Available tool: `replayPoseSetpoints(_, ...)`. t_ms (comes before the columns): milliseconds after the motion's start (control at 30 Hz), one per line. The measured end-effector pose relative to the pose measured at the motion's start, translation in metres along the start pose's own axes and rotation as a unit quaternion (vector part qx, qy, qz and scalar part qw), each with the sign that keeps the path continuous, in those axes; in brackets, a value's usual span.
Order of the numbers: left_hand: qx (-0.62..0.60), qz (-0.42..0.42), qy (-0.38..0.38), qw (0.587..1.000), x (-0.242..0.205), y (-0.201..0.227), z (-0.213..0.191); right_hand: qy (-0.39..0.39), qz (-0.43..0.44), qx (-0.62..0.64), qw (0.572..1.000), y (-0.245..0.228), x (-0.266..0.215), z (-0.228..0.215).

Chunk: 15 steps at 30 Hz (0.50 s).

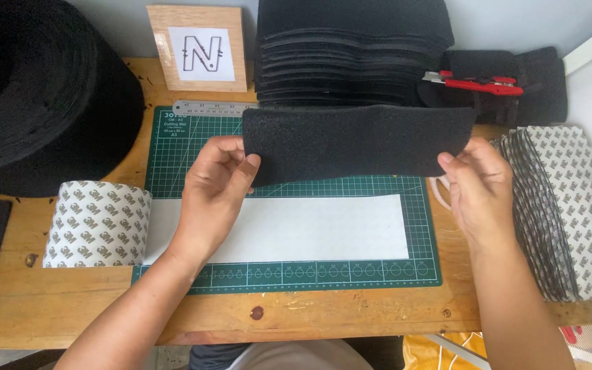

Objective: Applying adhesive tape to black felt strips and using a scraper to ensure adhesion.

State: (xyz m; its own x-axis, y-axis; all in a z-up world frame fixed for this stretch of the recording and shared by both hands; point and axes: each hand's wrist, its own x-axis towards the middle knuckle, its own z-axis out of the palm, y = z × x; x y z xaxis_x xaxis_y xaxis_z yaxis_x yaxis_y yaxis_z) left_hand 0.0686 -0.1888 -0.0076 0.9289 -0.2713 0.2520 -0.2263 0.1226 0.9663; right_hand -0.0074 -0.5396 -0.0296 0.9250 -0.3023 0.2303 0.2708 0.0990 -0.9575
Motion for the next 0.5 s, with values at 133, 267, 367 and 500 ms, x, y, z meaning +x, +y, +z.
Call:
replayPoseSetpoints(133, 0.035, -0.063, 0.012, 0.997, -0.002, -0.002, -0.009, 0.001, 0.019, -0.046, 0.999, -0.002, -0.006, 0.004)
replayPoseSetpoints(267, -0.084, -0.058, -0.038, 0.994, -0.006, -0.005, -0.008, 0.002, 0.05, -0.065, 0.997, -0.004, -0.011, 0.013)
replayPoseSetpoints(367, -0.077, -0.026, -0.042, 0.996, -0.007, -0.01, 0.0, 0.005, 0.039, -0.079, 0.996, -0.014, -0.015, 0.019)
replayPoseSetpoints(500, -0.044, -0.036, -0.023, 0.998, -0.006, -0.013, 0.001, 0.003, 0.031, -0.045, 0.999, -0.011, -0.016, 0.013)
